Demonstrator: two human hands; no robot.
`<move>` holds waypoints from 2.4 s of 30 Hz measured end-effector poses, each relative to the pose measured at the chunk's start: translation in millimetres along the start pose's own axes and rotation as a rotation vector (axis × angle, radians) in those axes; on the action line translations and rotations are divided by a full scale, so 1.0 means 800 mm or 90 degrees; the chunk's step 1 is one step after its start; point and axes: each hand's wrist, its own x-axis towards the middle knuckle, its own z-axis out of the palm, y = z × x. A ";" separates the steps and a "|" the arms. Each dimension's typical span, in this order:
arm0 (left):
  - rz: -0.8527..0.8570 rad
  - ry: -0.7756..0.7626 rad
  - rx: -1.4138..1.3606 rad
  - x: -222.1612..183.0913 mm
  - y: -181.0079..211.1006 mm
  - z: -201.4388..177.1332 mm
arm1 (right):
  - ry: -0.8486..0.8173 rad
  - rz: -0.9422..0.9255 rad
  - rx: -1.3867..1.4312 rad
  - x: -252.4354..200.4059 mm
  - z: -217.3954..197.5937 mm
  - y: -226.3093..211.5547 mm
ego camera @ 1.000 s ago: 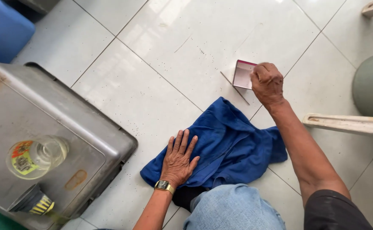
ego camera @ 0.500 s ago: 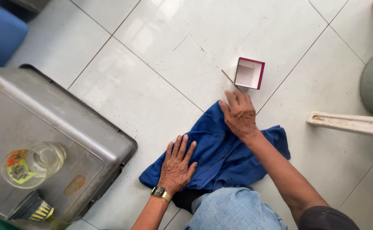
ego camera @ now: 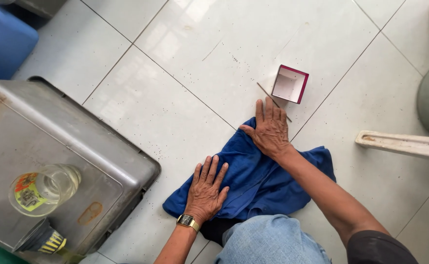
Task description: Picking up small black seeds from a blue shirt and placing them into a small box.
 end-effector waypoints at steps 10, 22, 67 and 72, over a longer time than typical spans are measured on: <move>0.001 -0.008 0.005 0.003 0.003 -0.003 | 0.205 0.169 0.097 0.027 -0.040 0.087; -0.007 -0.004 0.002 0.003 0.002 0.000 | 0.192 0.107 0.092 -0.022 -0.010 0.060; 0.068 -0.048 -0.024 0.123 0.063 0.018 | 0.047 0.328 0.121 -0.099 0.028 0.118; 0.079 -0.050 -0.024 0.092 0.070 0.027 | -0.047 0.257 0.124 -0.079 0.040 0.065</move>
